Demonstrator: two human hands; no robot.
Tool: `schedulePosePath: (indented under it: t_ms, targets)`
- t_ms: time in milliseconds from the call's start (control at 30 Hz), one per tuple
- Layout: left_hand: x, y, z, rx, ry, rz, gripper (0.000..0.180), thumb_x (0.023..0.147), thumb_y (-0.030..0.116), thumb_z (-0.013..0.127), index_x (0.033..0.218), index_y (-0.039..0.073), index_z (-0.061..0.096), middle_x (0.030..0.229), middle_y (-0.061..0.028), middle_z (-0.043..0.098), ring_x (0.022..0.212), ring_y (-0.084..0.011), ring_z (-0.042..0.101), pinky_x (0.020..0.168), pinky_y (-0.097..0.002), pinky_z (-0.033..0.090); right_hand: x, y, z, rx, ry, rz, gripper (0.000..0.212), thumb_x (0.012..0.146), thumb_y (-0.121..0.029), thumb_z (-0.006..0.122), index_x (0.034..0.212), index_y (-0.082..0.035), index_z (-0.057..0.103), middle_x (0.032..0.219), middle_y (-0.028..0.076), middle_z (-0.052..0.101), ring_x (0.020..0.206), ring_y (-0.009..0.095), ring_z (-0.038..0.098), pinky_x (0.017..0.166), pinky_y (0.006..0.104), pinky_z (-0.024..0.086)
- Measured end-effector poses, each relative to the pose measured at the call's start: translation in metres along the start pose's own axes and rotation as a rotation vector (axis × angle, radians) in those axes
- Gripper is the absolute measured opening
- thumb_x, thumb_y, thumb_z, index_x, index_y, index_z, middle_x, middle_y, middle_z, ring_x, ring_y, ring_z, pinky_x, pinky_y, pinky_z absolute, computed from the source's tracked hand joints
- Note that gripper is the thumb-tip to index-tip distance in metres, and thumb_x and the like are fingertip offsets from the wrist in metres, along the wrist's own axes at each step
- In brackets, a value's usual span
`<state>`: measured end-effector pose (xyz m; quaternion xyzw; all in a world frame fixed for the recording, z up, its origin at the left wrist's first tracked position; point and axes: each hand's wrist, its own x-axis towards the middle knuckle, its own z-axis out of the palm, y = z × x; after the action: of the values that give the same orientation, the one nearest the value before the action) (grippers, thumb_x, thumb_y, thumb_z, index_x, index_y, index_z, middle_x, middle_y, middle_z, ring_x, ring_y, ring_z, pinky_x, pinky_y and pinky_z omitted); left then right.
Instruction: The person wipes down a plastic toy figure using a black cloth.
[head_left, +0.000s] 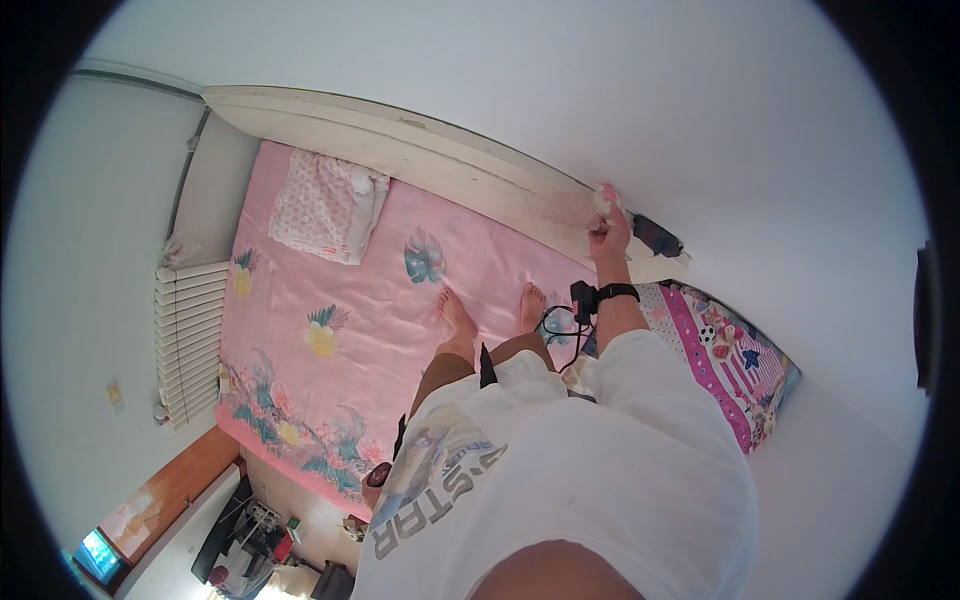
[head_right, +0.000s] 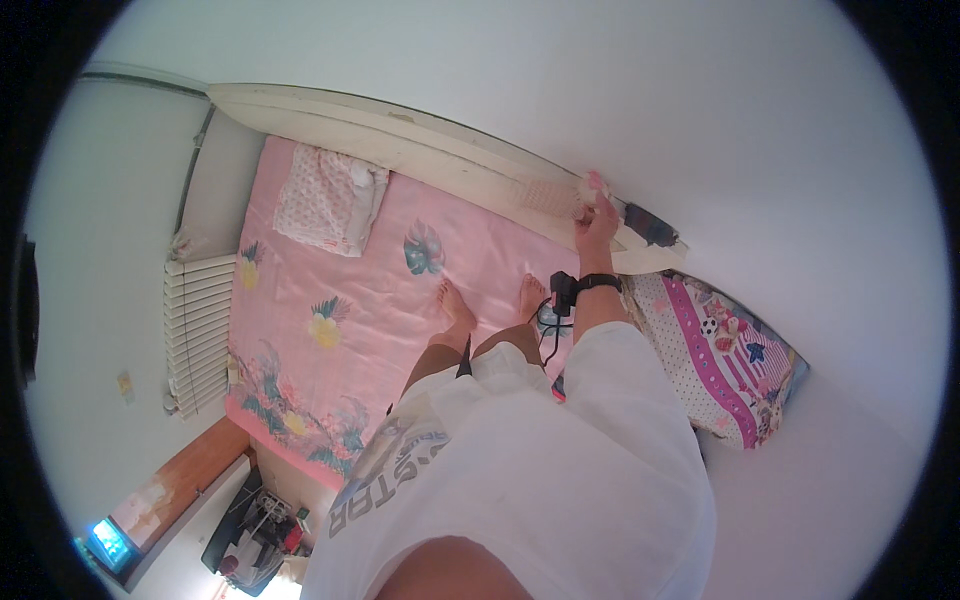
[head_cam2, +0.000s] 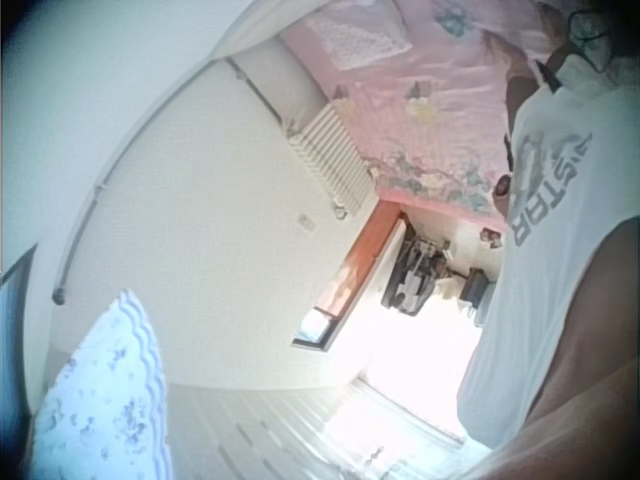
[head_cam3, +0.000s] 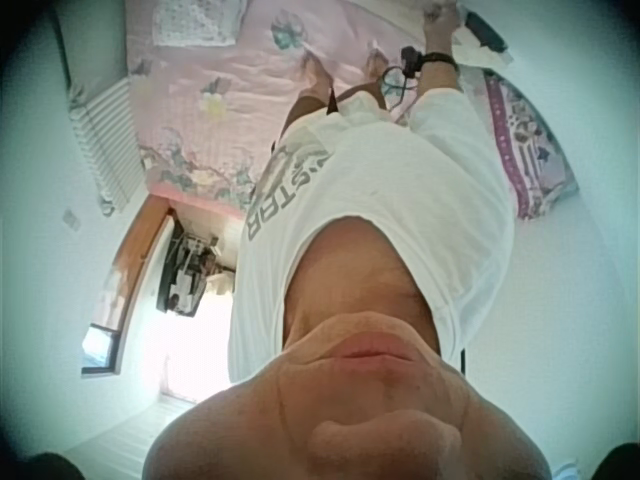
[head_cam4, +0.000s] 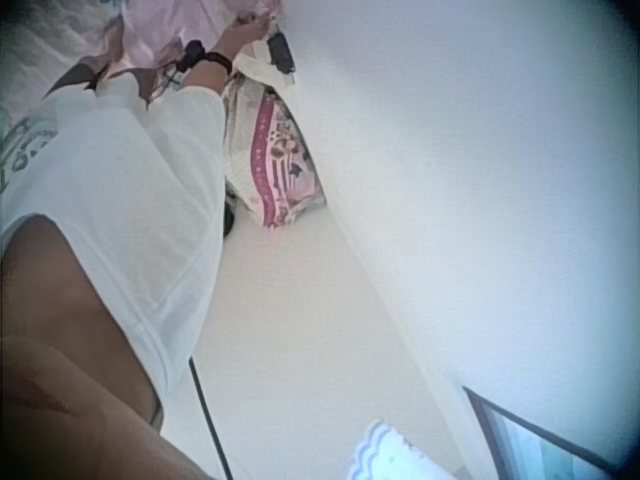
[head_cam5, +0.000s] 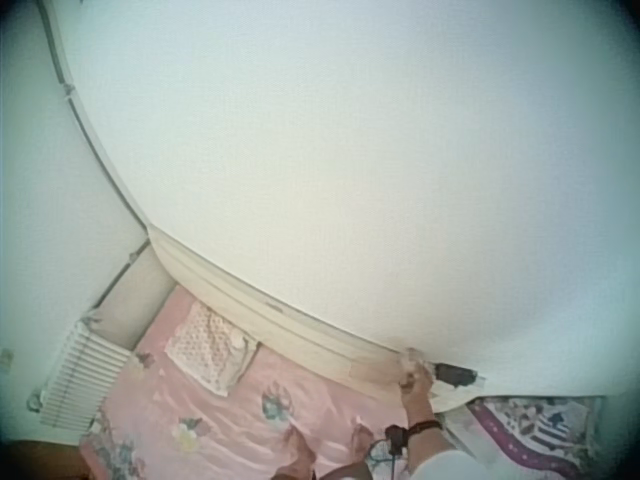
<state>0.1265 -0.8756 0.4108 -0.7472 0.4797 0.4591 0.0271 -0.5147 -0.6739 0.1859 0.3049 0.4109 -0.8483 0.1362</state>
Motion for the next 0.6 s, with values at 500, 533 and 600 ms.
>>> schedulePosePath:
  t_ms: [500, 533, 600]
  targets:
    - [-0.002, -0.006, -0.003, 0.031, -0.012, 0.005, 0.027, 0.082, 0.02, 0.073, 0.09, 0.001, 0.055, 0.083, -0.0068, 0.053, 0.078, -0.0165, 0.05, 0.07, -0.0339, 0.043, 0.017, -0.009, -0.027, 0.344, 0.186, 0.209, 0.049, 0.101, -0.055, 0.044, 0.117, -0.012, 0.06, 0.1, 0.01, 0.063, 0.092, 0.026, 0.062, 0.072, 0.0385, 0.05]
    - [-0.001, -0.006, -0.002, 0.027, -0.014, 0.006, 0.028, 0.082, 0.02, 0.073, 0.09, 0.001, 0.055, 0.083, -0.0069, 0.053, 0.078, -0.0166, 0.05, 0.07, -0.0339, 0.043, 0.016, -0.008, -0.028, 0.347, 0.187, 0.209, 0.049, 0.101, -0.055, 0.044, 0.117, -0.012, 0.06, 0.1, 0.01, 0.063, 0.092, 0.026, 0.062, 0.072, 0.0385, 0.05]
    - [-0.001, -0.006, -0.002, 0.033, -0.01, 0.006, 0.028, 0.081, 0.02, 0.074, 0.091, 0.001, 0.055, 0.083, -0.007, 0.054, 0.078, -0.0167, 0.051, 0.07, -0.0339, 0.043, 0.009, -0.009, -0.023, 0.239, 0.136, 0.164, 0.052, 0.102, -0.055, 0.04, 0.119, -0.01, 0.06, 0.105, 0.01, 0.063, 0.098, 0.029, 0.062, 0.08, 0.0434, 0.052]
